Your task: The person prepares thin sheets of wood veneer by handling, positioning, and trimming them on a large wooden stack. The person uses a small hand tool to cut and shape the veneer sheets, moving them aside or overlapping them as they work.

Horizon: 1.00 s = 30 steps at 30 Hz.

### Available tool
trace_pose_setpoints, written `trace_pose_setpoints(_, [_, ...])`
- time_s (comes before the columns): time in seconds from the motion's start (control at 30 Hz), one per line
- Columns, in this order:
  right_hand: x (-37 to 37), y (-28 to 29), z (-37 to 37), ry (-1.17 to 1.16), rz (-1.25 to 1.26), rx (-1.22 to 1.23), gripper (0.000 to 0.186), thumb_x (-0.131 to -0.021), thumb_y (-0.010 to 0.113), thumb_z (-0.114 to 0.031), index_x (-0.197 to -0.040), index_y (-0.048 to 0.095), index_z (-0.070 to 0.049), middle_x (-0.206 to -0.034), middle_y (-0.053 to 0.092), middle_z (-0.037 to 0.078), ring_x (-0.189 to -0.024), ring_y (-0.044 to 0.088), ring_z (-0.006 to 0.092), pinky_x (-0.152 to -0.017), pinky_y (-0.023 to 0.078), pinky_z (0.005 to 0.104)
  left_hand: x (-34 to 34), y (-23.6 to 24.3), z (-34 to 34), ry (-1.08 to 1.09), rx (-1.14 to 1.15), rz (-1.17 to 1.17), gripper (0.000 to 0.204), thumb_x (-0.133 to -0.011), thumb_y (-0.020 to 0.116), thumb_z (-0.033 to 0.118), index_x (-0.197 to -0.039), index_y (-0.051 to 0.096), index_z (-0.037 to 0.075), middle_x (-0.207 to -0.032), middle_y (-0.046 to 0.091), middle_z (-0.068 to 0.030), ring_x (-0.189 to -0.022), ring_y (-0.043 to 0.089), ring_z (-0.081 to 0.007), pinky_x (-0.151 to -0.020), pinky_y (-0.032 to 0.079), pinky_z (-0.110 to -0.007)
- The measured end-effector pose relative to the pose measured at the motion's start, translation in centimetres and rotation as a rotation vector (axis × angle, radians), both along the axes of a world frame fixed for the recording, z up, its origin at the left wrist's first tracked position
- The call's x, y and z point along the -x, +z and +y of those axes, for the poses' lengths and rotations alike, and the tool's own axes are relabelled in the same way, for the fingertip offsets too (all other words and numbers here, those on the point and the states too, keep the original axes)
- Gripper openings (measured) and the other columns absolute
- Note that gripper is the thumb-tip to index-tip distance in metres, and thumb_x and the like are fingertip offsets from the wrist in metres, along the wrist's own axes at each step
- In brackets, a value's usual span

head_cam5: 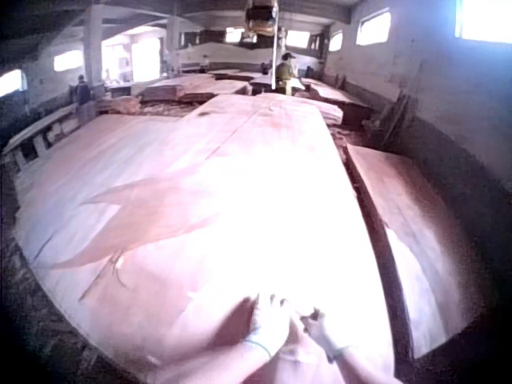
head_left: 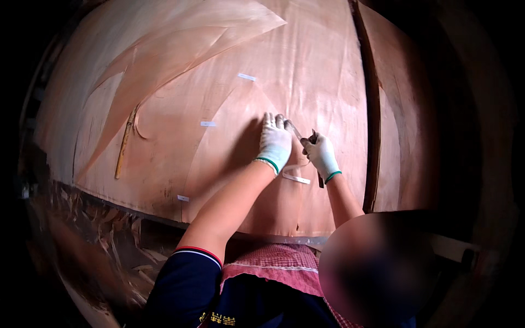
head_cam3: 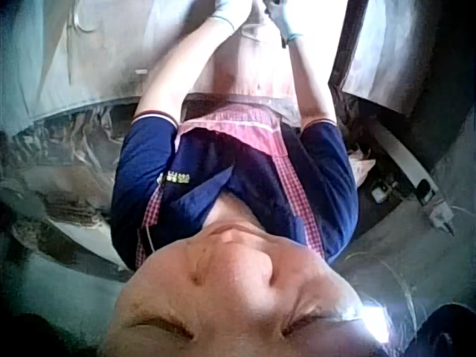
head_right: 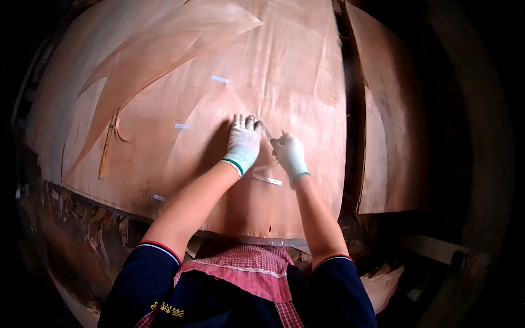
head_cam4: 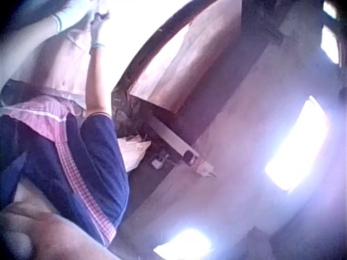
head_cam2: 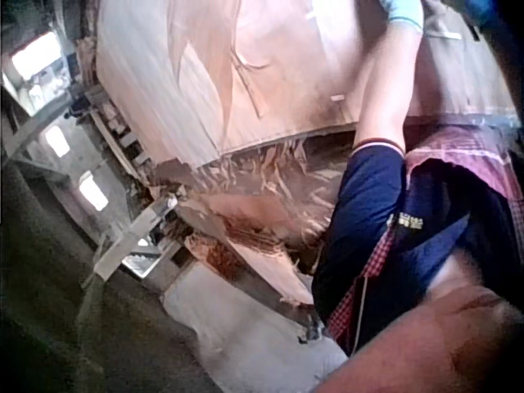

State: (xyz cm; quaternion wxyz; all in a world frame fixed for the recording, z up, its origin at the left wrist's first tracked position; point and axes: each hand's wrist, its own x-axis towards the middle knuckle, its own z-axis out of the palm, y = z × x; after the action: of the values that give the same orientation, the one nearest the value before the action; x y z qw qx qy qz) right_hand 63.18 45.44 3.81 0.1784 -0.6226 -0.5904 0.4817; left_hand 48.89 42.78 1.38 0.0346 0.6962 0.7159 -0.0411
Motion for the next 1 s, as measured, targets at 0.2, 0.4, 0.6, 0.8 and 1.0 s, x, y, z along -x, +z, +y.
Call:
trace_pose_setpoints(0.2, [-2.4, 1.5, -1.3, -0.023, 0.101, 0.075, 0.019, -0.087, 0.069, -0.02, -0.084, 0.064, -0.002, -0.067, 0.061, 0.003, -0.053, 0.05, 0.0087, -0.049, 0.039, 0.0243, -0.6, 0.1, 1.0, 0.019, 0.05, -0.031, 0.04, -0.098, 0.034, 0.024, -0.133, 0.052, 0.013, -0.146, 0.043, -0.0168, -0.137, 0.037, -0.0349, -0.116, 0.018, -0.05])
trace_pose_setpoints(0.4, [-5.2, 1.4, -0.3, 0.02, 0.008, 0.038, 0.016, -0.087, 0.07, -0.017, -0.085, 0.066, -0.001, -0.069, 0.062, 0.002, -0.06, 0.052, 0.0099, -0.056, 0.042, 0.0269, -1.2, -0.2, 1.0, 0.005, -0.092, -0.028, 0.039, -0.095, 0.038, 0.023, -0.128, 0.056, 0.013, -0.138, 0.05, -0.0146, -0.129, 0.043, -0.0298, -0.114, 0.021, -0.05])
trace_pose_setpoints(0.6, [-5.6, 5.2, -5.1, 0.182, 0.125, 0.178, 0.022, -0.087, 0.067, -0.016, -0.095, 0.066, 0.004, -0.073, 0.062, 0.005, -0.062, 0.054, 0.013, -0.06, 0.044, 0.0277, 2.3, -0.2, -0.5, 0.05, -0.118, -0.482, 0.042, -0.087, 0.047, 0.012, -0.128, 0.054, 0.009, -0.142, 0.046, -0.0175, -0.135, 0.039, -0.033, -0.113, 0.028, -0.044])
trace_pose_setpoints(0.8, [-12.5, 1.5, -5.8, 0.271, -0.057, 0.32, 0.018, -0.086, 0.073, -0.021, -0.085, 0.068, -0.004, -0.068, 0.059, -0.001, -0.056, 0.048, 0.0065, -0.05, 0.037, 0.0228, -4.1, -1.7, -12.1, -0.26, -0.215, -0.581, 0.053, -0.094, 0.05, 0.02, -0.143, 0.038, 0.002, -0.147, 0.04, -0.0184, -0.138, 0.034, -0.0337, -0.117, 0.023, -0.039])
trace_pose_setpoints(1.0, [-10.8, 0.2, -11.6, -0.067, 0.086, 0.295, 0.018, -0.088, 0.07, -0.018, -0.085, 0.066, 0.0, -0.066, 0.058, 0.0, -0.055, 0.049, 0.0071, -0.05, 0.038, 0.0242, -7.3, -1.8, -13.9, -0.387, -0.089, -0.235, 0.056, -0.096, 0.042, 0.032, -0.141, 0.038, -0.003, -0.148, 0.038, -0.0181, -0.142, 0.029, -0.0304, -0.12, 0.012, -0.044])
